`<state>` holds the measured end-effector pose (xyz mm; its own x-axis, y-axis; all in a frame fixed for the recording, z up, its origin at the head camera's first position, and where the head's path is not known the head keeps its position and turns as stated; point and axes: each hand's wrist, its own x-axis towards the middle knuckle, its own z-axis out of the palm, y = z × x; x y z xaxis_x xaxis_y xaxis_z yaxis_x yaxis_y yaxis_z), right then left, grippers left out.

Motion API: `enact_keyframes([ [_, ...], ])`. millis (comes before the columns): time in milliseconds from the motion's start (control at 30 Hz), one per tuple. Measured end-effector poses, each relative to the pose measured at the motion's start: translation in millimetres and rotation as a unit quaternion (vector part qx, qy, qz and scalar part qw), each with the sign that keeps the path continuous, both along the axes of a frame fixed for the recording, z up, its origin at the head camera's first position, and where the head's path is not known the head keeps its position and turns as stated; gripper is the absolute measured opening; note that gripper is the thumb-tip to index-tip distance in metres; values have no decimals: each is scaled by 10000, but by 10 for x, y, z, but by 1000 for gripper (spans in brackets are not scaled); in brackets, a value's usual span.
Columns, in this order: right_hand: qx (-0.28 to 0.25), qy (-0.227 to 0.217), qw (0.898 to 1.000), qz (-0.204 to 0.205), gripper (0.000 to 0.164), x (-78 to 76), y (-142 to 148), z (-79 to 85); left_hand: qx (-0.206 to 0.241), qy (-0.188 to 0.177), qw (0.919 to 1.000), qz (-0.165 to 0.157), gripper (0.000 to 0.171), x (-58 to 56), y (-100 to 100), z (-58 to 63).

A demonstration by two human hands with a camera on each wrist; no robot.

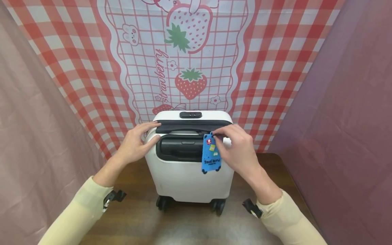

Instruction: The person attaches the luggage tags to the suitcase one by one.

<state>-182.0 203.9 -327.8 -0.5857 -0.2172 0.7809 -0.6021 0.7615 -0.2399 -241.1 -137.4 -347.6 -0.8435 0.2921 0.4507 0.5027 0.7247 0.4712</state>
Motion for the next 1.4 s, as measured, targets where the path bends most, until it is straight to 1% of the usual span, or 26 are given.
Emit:
enact_keyframes([
  [200, 239, -128, 9995, 154, 25, -46, -53, 4, -14, 43, 10000, -48, 53, -28, 21, -9],
  [333, 353, -187, 9991, 159, 23, -85, -77, 25, -19, 96, 9997, -217, 51, -69, 20, 22],
  [400, 384, -223, 9989, 163, 23, -105, -87, 42, -94, 74, 9995, -288, 50, -106, 28, 75],
  [467, 404, -276, 9986, 185, 22, -129, -95, 60, -221, 25, 9992, -341, 48, -159, 52, 154],
  [567, 429, -372, 9981, 227, 22, -159, -106, 89, -516, -81, 9979, -383, 46, -256, 135, 303],
  [633, 480, -463, 9975, 252, 21, -180, -112, 109, -701, -126, 9963, -471, 45, -324, 214, 402],
  [767, 658, -694, 9951, 239, 21, -222, -141, 174, -1019, -137, 9920, -736, 42, -434, 398, 592],
  [867, 839, -894, 9922, 242, 22, -263, -173, 227, -1231, -195, 9882, -892, 39, -493, 526, 707],
  [967, 1006, -1073, 9887, 296, 23, -306, -201, 267, -1483, -357, 9835, -975, 38, -534, 638, 793],
  [1033, 1083, -1151, 9869, 328, 24, -330, -214, 289, -1650, -532, 9797, -1011, 40, -549, 704, 842],
  [1133, 1145, -1233, 9850, 381, 26, -362, -232, 318, -1872, -733, 9737, -1069, 50, -561, 791, 896],
  [1233, 1210, -1308, 9828, 481, 25, -398, -256, 349, -2018, -779, 9699, -1113, 58, -558, 860, 927],
  [1267, 1233, -1331, 9819, 540, 25, -415, -270, 359, -2085, -755, 9687, -1117, 58, -556, 876, 932],
  [1400, 1318, -1483, 9771, 764, 22, -483, -323, 396, -2396, -713, 9620, -1103, 49, -553, 903, 929],
])
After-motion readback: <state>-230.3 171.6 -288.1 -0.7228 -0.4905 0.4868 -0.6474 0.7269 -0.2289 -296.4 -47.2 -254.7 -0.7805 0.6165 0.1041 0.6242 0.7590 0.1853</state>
